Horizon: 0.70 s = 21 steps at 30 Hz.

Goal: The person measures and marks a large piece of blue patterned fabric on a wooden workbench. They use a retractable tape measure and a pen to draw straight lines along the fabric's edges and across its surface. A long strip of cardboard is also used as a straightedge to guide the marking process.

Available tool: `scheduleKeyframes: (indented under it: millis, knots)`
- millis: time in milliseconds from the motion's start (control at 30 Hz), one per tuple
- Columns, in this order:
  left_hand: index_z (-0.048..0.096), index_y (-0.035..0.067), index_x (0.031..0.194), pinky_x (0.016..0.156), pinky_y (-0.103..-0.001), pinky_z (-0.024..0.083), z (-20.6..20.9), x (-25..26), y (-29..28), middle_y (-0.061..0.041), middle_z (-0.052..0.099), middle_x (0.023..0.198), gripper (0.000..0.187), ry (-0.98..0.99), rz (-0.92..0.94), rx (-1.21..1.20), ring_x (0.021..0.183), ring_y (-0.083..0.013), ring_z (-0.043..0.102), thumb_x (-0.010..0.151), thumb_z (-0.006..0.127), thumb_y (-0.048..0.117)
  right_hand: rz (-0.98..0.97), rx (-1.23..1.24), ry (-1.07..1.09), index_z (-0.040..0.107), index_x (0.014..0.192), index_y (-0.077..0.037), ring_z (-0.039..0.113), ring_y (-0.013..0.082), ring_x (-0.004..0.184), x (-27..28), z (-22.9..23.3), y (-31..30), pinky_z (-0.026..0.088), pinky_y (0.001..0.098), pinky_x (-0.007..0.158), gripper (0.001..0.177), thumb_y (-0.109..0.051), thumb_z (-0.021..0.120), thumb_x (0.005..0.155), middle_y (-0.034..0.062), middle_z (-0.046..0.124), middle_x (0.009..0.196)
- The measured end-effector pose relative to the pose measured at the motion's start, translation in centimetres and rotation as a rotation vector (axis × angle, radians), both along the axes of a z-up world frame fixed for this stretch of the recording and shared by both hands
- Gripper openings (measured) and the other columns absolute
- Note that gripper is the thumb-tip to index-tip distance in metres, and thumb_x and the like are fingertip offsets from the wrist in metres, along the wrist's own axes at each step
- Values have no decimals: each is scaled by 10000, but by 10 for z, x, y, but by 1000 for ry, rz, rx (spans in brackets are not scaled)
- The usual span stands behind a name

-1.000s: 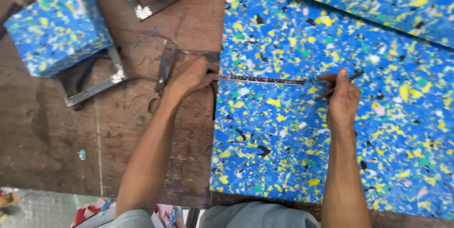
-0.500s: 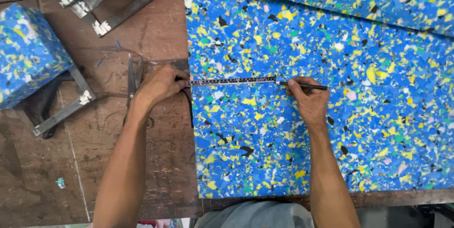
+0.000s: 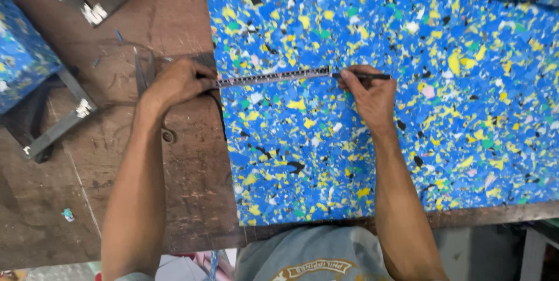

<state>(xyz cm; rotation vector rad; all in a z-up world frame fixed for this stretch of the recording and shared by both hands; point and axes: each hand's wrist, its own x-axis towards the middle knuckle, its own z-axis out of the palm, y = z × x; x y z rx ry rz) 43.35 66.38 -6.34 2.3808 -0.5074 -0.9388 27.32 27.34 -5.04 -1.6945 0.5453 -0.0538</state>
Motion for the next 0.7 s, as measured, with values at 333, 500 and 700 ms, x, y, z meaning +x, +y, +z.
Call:
scheduleKeyframes:
  millis: [333, 500, 700]
  knots:
    - [787, 64, 1125, 673, -381, 537, 2, 12, 8, -136, 763, 865, 297, 181, 27, -33, 719, -216, 667, 868, 723, 200, 78, 32, -49, 719, 1040, 40, 728, 146, 767, -9, -7, -8, 598, 272, 712, 139, -99, 720, 1035, 108, 762, 890]
    - [782, 47, 1120, 771, -344, 543, -4, 16, 15, -120, 777, 949, 303, 90, -64, -146, 806, -195, 705, 864, 733, 202, 74, 26, -66, 715, 1070, 41, 734, 146, 810, -7, -10, -6, 603, 274, 744, 141, -97, 714, 1043, 109, 763, 926]
    - [790, 65, 1122, 831, -351, 534, -6, 17, 18, -119, 783, 1016, 303, 72, -26, -164, 876, -207, 709, 863, 725, 209, 97, 84, -70, 707, 1067, 34, 739, 145, 821, -1, -4, -9, 610, 276, 753, 132, -95, 706, 1042, 108, 758, 929]
